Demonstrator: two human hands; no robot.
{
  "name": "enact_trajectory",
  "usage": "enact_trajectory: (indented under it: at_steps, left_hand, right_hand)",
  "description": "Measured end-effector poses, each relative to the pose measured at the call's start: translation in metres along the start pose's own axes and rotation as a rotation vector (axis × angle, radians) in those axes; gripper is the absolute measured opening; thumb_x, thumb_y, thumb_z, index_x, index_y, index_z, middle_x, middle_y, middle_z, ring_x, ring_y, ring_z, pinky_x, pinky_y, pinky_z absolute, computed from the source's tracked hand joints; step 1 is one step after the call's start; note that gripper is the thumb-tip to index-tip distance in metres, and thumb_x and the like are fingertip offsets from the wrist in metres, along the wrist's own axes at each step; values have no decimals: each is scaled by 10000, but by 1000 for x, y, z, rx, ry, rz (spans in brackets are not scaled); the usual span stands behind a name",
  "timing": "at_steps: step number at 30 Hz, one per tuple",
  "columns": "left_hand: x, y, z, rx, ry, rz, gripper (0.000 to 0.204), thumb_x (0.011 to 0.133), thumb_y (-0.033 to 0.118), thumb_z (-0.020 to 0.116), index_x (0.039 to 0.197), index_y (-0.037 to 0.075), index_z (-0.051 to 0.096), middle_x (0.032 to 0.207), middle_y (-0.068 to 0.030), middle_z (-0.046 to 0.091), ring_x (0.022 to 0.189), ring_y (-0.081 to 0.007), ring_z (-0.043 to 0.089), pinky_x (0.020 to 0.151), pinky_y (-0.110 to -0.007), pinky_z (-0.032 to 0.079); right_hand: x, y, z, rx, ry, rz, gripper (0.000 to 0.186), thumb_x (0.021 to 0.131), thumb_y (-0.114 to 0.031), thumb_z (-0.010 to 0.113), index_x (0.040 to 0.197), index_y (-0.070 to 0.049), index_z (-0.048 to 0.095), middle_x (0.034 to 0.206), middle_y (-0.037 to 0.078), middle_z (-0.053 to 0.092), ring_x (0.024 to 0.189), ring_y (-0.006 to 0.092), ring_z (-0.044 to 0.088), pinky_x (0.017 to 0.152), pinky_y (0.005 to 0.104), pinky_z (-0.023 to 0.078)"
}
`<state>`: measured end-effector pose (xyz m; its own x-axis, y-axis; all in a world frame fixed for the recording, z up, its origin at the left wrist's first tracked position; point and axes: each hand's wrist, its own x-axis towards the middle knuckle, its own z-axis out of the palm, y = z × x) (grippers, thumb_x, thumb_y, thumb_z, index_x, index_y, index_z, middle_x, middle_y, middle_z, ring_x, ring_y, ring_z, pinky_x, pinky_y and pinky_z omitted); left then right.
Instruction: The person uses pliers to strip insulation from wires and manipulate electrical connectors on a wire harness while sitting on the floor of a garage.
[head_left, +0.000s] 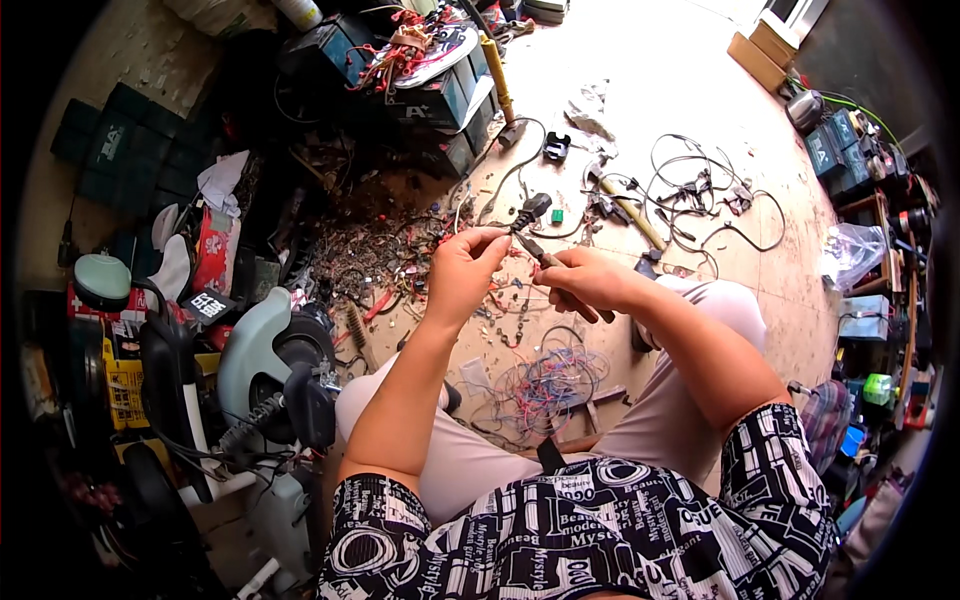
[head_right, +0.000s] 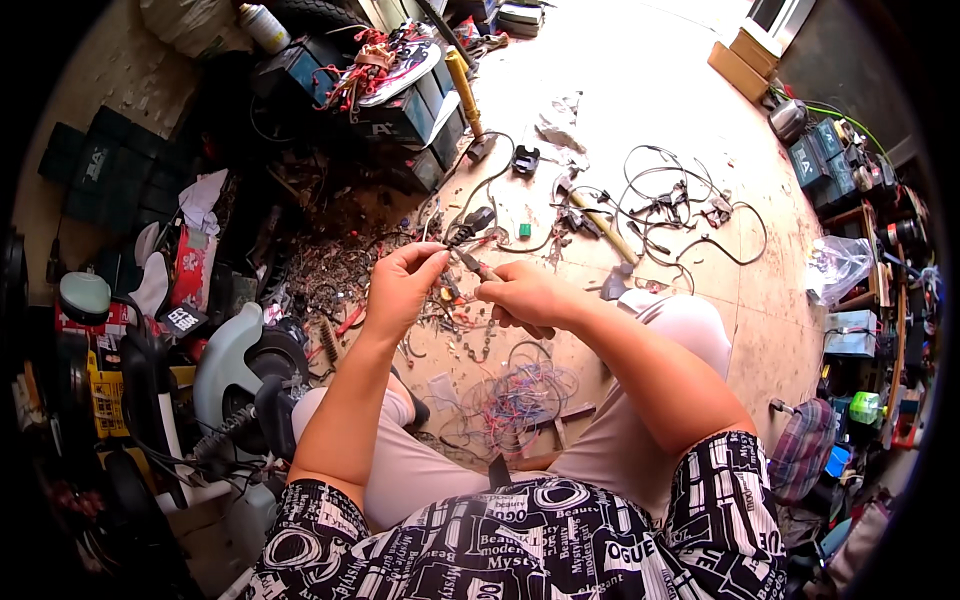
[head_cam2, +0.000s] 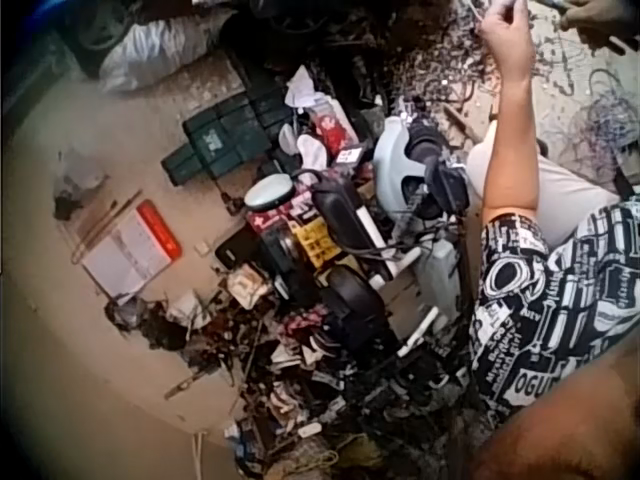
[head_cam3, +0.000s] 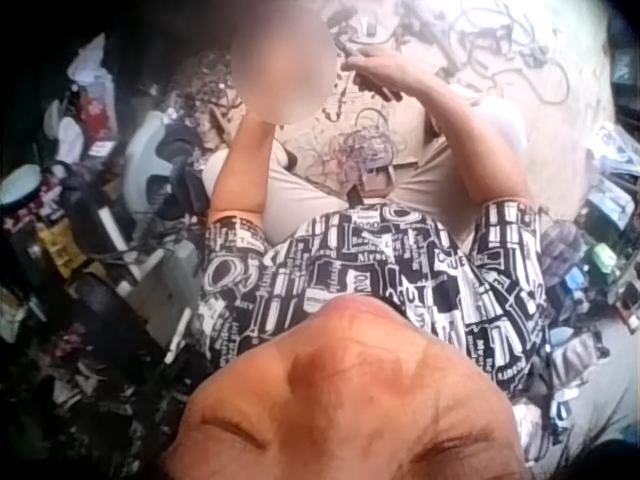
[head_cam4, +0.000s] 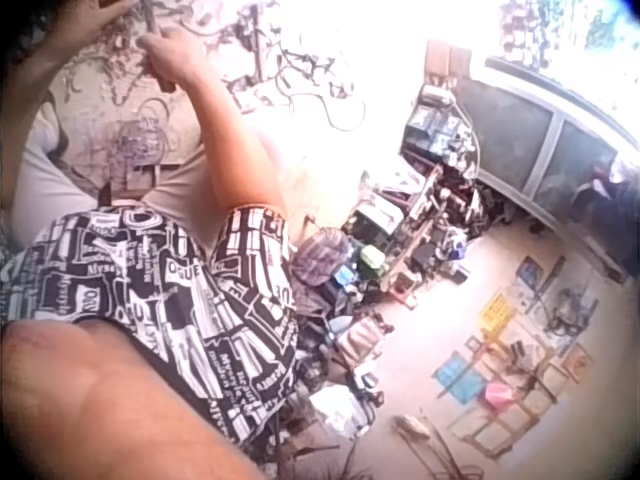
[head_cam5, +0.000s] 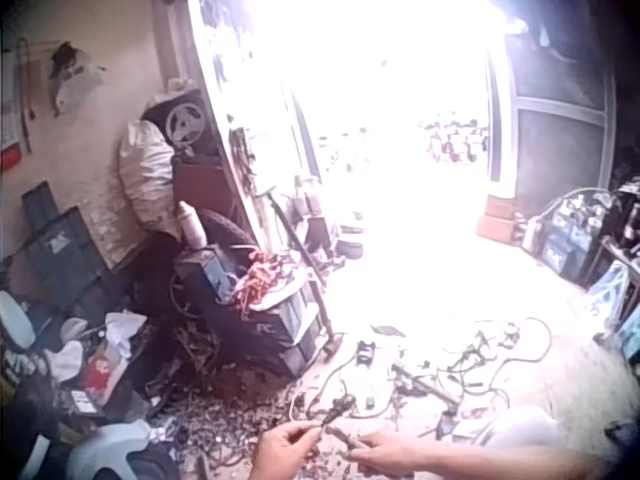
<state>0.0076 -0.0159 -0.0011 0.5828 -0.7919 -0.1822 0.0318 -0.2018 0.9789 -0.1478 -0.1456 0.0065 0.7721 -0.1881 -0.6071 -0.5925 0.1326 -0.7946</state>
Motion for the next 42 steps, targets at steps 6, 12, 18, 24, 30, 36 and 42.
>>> enact_trajectory:
  at_steps: [6,12,18,24,30,36,42]
  left_hand:
    - [-2,3,2,13,35,-2,128,854,96,666,940,2,681,750,29,623,641,-33,529,578,-182,420]
    - [-3,2,0,21,45,10,122,848,95,672,926,3,686,744,30,623,641,-33,528,574,-184,419]
    - [-5,8,2,90,61,42,122,841,96,679,916,0,690,740,26,626,642,-36,531,573,-189,422]
    - [-8,1,5,213,71,122,127,822,97,691,905,1,696,743,-9,652,647,-51,568,574,-201,444]
    - [-7,7,17,276,89,215,131,793,100,682,865,-9,695,768,-93,681,648,-141,647,599,-261,497]
    - [-9,20,35,278,20,220,104,791,94,667,844,7,687,758,-107,659,691,-208,665,603,-312,502]
    - [-1,-2,51,559,0,485,119,763,124,676,846,41,693,774,-129,645,705,-297,630,633,-371,496]
  right_hand:
    - [-1,-3,-1,-7,-19,15,306,897,-280,532,883,22,584,668,69,586,433,130,523,327,283,398]
    - [0,-4,1,20,-22,-6,300,898,-278,546,900,19,596,675,73,597,485,131,561,346,279,409]
    - [0,-1,-3,62,-50,-6,326,887,-308,568,859,14,607,650,80,594,484,138,573,353,269,414]
    - [-2,-1,-1,-14,3,30,397,899,-397,578,927,-5,636,619,56,563,483,119,542,362,273,404]
    - [-11,0,-2,-259,155,61,482,881,-475,572,798,-6,644,570,69,543,518,148,540,472,306,434]
    - [-17,13,-12,-518,342,19,560,848,-507,601,759,44,637,605,164,581,577,259,573,604,389,455]
    - [-22,39,-23,-602,430,-31,571,845,-528,593,761,33,654,637,221,598,619,360,592,612,425,459]
